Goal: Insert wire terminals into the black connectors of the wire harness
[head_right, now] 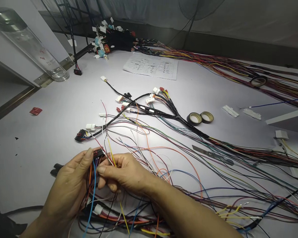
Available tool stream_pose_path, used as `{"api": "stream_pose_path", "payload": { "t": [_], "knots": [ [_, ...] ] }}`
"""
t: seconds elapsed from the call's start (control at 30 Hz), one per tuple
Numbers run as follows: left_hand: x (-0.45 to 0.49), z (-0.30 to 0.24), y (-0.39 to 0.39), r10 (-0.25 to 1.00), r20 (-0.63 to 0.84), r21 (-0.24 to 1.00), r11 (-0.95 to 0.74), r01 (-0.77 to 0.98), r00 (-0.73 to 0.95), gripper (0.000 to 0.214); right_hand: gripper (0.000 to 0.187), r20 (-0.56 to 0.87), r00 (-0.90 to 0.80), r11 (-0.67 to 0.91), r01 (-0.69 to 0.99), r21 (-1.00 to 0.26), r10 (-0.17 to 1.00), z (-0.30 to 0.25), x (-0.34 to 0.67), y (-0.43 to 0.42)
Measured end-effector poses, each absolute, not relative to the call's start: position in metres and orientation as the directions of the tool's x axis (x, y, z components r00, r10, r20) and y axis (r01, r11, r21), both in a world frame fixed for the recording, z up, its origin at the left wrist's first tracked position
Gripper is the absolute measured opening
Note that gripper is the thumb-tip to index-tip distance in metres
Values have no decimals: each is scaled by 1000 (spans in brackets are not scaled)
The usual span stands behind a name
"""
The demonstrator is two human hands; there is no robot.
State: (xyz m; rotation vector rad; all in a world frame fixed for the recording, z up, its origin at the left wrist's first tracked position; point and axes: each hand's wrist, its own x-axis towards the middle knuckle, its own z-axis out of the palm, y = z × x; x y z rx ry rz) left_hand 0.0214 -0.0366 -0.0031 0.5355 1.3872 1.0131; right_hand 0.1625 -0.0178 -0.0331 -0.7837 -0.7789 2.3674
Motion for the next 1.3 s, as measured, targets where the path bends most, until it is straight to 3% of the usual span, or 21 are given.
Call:
{"api": "stream_pose_path", "payload": {
  "t": [0.43,0.73,1.3],
  "knots": [
    [17,0,-36,837,-541,793,473,-384,-87,30,19,-359,-658,-670,-305,-676,662,-34,163,-19],
    [20,0,-36,812,-576,781,512,-359,-97,51,22,-324,-672,-667,-344,-661,666,-34,161,-21],
    [20,-5,-37,819,-572,773,519,-366,-48,40,33,-289,-652,-646,-408,-645,701,-40,163,-20]
  ]
}}
